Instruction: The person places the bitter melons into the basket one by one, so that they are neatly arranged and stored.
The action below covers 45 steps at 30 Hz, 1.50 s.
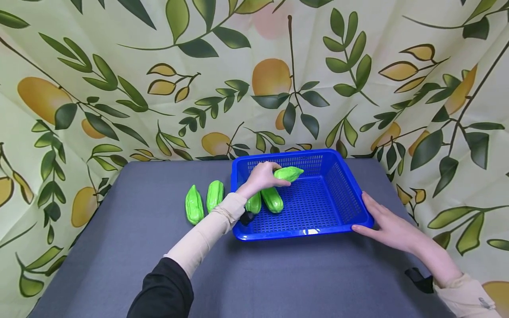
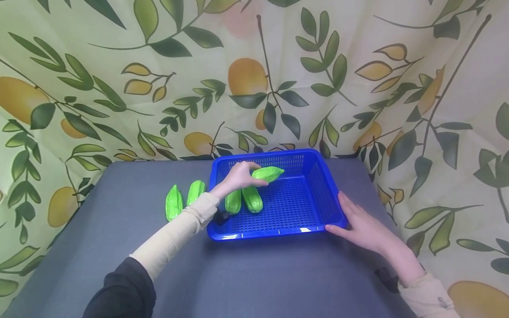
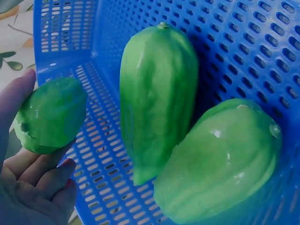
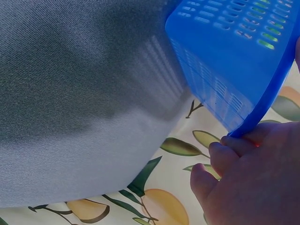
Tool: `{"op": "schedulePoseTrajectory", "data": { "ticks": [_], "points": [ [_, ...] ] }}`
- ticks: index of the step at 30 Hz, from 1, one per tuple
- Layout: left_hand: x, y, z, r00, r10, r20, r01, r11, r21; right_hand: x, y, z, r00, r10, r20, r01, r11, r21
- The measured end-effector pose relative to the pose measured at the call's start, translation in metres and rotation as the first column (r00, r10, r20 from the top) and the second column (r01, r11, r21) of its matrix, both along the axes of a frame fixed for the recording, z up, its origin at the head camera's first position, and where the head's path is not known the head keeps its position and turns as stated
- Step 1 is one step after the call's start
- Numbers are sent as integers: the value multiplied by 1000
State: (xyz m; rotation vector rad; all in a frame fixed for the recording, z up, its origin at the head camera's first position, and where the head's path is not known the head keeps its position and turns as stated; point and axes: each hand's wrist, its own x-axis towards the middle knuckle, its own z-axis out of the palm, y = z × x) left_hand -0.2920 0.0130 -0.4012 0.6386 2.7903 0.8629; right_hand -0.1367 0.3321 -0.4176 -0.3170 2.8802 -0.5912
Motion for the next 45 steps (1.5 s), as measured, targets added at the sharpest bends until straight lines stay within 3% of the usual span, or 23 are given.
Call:
{"op": "schedulePoseTrajectory", "data": {
  "ticks": [8,22,36,45],
  "points": [
    [1,6,-3,999,-26,-28,22,992,-125,0,-1,-2,1000,1,-2,-1,1000,1],
    [-2,-4,-12,1000,21,-19,-23,992,-126,0,-1,-1,1000,9,-8,-9,1000,2],
    [1,7,-17,997,77,-22,-79,978,-192,0,-1,2,1000,4,2,-4,1000,-17],
    [4,12,-19,995,101,-21,-103,979,-178,-1,-1,2,1000,-4,21,4,1000,-6]
  ]
}}
